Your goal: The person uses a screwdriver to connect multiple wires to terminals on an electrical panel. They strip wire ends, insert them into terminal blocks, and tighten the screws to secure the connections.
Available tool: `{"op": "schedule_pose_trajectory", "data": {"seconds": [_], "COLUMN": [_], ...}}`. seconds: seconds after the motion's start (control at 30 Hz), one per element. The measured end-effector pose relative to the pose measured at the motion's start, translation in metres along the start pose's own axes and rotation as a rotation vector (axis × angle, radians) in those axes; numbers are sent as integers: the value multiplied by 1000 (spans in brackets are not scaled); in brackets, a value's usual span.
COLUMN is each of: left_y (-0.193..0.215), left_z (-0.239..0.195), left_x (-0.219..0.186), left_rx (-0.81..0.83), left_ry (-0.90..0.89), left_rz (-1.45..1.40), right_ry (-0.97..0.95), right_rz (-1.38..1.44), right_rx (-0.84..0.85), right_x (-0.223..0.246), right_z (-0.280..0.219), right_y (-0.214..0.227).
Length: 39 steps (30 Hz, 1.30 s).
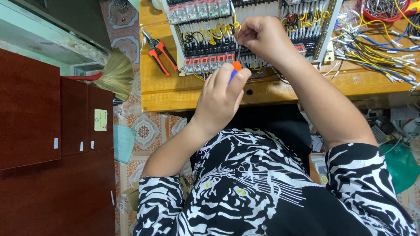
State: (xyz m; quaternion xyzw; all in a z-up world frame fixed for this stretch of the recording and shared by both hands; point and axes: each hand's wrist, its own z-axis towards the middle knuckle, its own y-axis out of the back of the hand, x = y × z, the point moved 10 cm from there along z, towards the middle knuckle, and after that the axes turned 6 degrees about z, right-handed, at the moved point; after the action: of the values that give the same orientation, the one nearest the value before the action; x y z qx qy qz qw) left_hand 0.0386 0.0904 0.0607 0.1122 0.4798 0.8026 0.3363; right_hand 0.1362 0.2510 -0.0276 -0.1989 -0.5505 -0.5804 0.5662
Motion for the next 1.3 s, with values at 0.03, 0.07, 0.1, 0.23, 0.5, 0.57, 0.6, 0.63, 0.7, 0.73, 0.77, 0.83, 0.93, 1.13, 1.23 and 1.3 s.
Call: {"op": "schedule_pose_trajectory", "data": {"seconds": [0.03, 0.07, 0.1, 0.23, 0.5, 0.57, 0.6, 0.63, 0.7, 0.73, 0.77, 0.83, 0.93, 1.13, 1.23, 1.3], "left_y": [-2, -3, -4, 8, 2, 1, 0, 0, -3, 0, 3, 4, -4, -3, 1, 0], "left_z": [-2, -4, -6, -3, -1, 1, 1, 1, 1, 1, 0, -1, -8, -7, -3, 1], "left_x": [-1, 2, 5, 8, -1, -3, -5, -4, -2, -4, -6, -7, -1, 12, 3, 4], "left_rx": [1, 2, 3, -83, -95, -75, -55, -55, -27, -36, -47, -73, -78, -91, -88, -81], "left_ry": [-2, 29, 59, 113, -25, -47, -68, -66, -66, -72, -74, -88, -63, 16, -46, -51], "left_rz": [-1, 25, 51, 98, 62, 73, 87, 88, 80, 84, 85, 91, 116, 26, 17, 6], "right_ry": [-2, 0, 2, -26, -19, -14, -7, -7, 2, 11, 16, 33, 303, 549, 519, 679], "right_rz": [0, -19, -39, -22, -56, -61, -63, -63, -78, -83, -104, -137, -416, 512, 731, 696], "right_rx": [-2, -4, -6, -8, 0, -3, -4, -3, -4, -9, -1, -3, -276, 875, 1079, 857], "right_x": [-1, -1, -1, 3, 1, 1, 1, 1, 3, 6, 8, 32, 137, 270, 282, 304], "right_z": [0, 0, 0, 0, 0, 0, 0, 0, 0, -2, -4, -18, -78, -185, -215, -206], "right_y": [0, 0, 0, 0, -2, -1, -1, -1, -1, 0, -1, 4, 34, -23, -42, -27]}}
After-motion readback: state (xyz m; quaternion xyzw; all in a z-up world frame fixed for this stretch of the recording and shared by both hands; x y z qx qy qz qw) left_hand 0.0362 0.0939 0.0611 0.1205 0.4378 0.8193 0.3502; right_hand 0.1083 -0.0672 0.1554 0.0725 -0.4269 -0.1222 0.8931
